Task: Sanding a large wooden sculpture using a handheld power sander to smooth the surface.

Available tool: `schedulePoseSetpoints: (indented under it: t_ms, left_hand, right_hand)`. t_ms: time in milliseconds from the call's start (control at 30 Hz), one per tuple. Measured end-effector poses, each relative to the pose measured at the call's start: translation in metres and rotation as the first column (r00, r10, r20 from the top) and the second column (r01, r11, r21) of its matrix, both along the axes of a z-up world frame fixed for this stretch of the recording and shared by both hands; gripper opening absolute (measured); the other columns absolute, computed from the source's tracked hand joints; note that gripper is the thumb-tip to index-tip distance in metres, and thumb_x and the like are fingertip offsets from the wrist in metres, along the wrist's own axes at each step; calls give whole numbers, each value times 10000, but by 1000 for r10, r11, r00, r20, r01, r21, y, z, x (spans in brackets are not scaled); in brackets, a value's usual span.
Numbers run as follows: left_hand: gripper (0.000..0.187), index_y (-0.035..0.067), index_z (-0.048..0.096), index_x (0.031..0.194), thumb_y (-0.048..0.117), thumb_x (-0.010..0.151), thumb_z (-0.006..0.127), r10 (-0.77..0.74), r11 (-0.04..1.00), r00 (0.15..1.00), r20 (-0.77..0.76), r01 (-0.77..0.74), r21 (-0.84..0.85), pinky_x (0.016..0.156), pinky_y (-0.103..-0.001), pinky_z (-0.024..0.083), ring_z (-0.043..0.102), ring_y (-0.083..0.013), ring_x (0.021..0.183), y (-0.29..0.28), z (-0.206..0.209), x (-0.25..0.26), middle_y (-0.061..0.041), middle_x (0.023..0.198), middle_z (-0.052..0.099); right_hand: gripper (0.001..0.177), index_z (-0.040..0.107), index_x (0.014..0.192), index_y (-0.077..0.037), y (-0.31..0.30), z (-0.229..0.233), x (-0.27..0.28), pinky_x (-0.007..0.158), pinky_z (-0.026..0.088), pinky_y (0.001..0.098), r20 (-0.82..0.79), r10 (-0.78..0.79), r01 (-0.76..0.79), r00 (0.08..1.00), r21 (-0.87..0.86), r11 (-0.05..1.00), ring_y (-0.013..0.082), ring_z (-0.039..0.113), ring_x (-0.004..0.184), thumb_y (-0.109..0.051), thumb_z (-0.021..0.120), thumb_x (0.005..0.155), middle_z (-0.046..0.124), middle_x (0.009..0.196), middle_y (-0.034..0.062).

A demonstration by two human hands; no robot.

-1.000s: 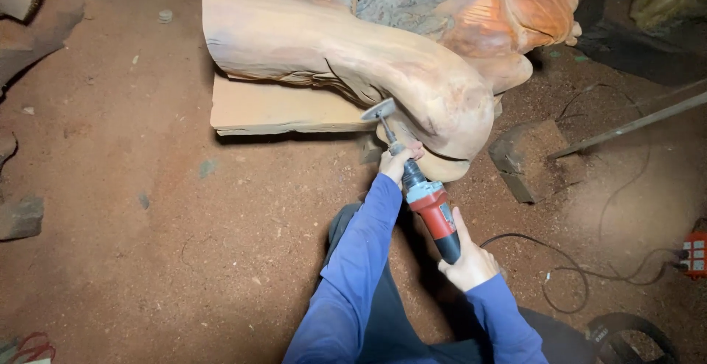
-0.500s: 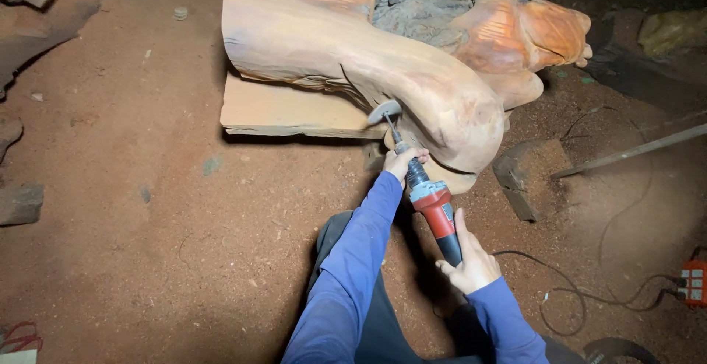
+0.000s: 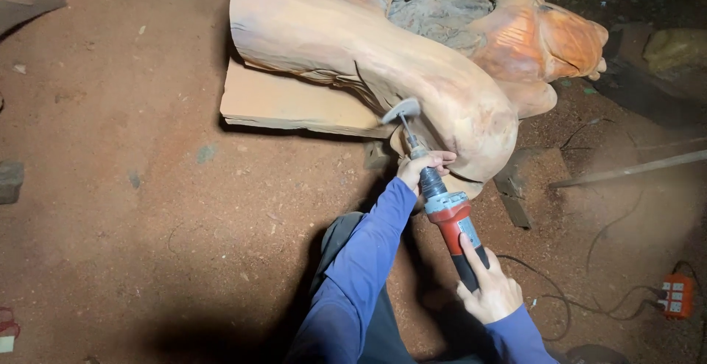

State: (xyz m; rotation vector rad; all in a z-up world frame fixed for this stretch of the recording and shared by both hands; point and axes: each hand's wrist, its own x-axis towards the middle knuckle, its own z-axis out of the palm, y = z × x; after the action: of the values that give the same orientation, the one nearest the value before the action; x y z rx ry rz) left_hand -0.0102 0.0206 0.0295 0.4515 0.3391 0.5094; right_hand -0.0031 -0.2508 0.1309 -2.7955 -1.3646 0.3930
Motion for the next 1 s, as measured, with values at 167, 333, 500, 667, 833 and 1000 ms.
schedulePoseSetpoints:
  t_ms: [167, 333, 500, 667, 833, 1000]
  left_hand:
    - [350, -110, 715, 1096, 105, 832, 628, -7, 999, 1000, -9, 6, -42, 944, -335, 561, 691, -254, 1048, 0, -8, 8, -191, 1120, 747]
    - [294, -114, 715, 1042, 94, 844, 654, 12, 995, 1000, -12, -13, -95, 877, -334, 607, 692, -190, 913, 5, 4, 4, -181, 1047, 760]
    - [297, -134, 695, 1031, 89, 841, 653, 15, 984, 998, -57, -24, -174, 817, -329, 618, 716, -249, 898, 8, 9, 3, -229, 1043, 744]
    - [362, -108, 699, 1117, 74, 811, 627, -17, 998, 999, 31, 19, -67, 874, -362, 610, 651, -217, 915, 5, -7, 10, -233, 1104, 712]
    - [310, -117, 717, 1055, 81, 823, 660, 20, 994, 1000, -2, -21, -107, 893, -376, 613, 695, -246, 949, 5, 3, 5, -236, 1040, 726]
    - [315, -110, 712, 1076, 81, 831, 659, 18, 999, 1000, 21, -17, -43, 904, -356, 600, 699, -264, 1001, 7, -5, 9, -235, 1082, 728]
  right_hand:
    - [971, 274, 1561, -473, 5, 6, 5, 775, 656, 458, 27, -13, 15, 1000, -85, 996, 359, 732, 989, -324, 687, 695, 524, 1451, 51]
    - [964, 282, 1552, -495, 11, 9, 8, 790, 663, 455, 50, -1, 5, 999, -91, 996, 354, 737, 985, -335, 680, 688, 534, 1458, 30]
    - [956, 304, 1553, -481, 13, 8, 14, 811, 658, 436, 43, 9, -7, 999, -54, 999, 360, 758, 939, -330, 677, 686, 552, 1446, 70]
    - [986, 312, 1546, -468, 5, 9, 12, 788, 664, 457, 58, 20, -18, 998, -40, 999, 352, 751, 956, -294, 702, 658, 530, 1465, 32]
    - [985, 272, 1561, -488, 12, 9, 11, 819, 646, 459, 39, -8, 12, 999, -113, 994, 363, 724, 1033, -333, 706, 691, 525, 1465, 46]
    - [1008, 264, 1565, -483, 9, 5, 16, 789, 665, 458, 49, 2, 3, 999, -111, 994, 357, 740, 992, -328, 711, 675, 538, 1444, 56]
